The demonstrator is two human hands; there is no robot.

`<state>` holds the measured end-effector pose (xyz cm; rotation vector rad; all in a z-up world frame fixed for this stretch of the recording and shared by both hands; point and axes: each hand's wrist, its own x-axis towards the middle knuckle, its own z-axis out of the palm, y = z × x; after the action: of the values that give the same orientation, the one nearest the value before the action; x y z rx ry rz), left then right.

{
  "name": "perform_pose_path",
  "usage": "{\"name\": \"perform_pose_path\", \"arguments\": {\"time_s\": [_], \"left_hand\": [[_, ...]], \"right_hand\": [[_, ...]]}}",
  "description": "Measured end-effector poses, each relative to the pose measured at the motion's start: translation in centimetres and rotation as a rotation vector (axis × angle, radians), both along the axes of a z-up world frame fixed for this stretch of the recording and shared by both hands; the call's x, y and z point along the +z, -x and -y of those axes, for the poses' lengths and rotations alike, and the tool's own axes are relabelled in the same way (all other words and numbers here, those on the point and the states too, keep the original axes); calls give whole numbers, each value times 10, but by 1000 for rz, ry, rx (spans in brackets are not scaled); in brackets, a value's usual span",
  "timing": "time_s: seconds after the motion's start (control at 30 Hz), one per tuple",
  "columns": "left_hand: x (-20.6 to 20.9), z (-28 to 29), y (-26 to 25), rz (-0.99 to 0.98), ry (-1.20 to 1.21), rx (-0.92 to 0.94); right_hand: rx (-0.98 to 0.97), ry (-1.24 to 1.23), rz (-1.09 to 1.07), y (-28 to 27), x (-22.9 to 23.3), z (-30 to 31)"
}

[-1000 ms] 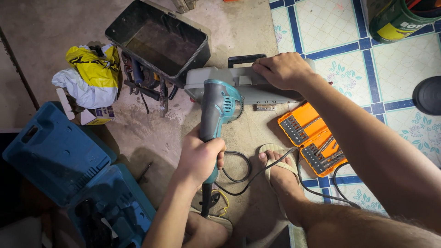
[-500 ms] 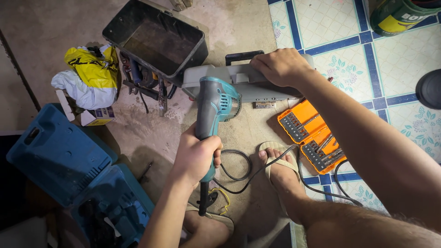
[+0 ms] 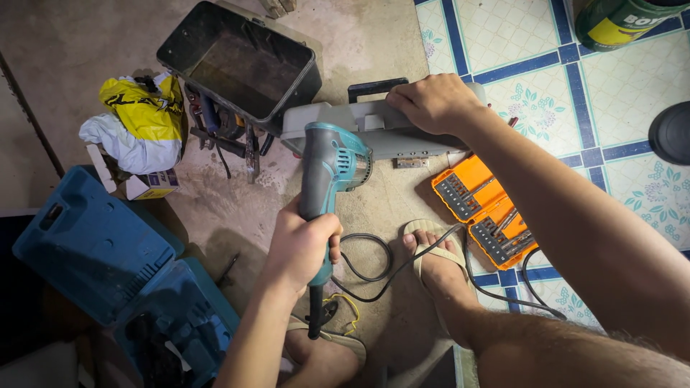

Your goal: Drilling holes into plastic toolboxes and covers to mount metal brackets.

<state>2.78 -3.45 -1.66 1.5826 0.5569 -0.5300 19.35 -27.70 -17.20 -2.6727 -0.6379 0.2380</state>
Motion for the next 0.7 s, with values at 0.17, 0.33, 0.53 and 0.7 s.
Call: {"name": "perform_pose_path", "arguments": {"time_s": [0.17, 0.33, 0.53, 0.7], "left_hand": [[5, 1, 0, 8, 24, -3], [5, 0, 8, 17, 26, 13], [15, -8, 20, 16, 79, 131], [16, -19, 22, 23, 34, 179]], "right_hand": [[9, 14, 20, -1, 3, -5], [6, 243, -275, 8, 42, -17], [115, 283, -164, 8, 38, -27], [28, 251, -293, 6, 31, -26]]}}
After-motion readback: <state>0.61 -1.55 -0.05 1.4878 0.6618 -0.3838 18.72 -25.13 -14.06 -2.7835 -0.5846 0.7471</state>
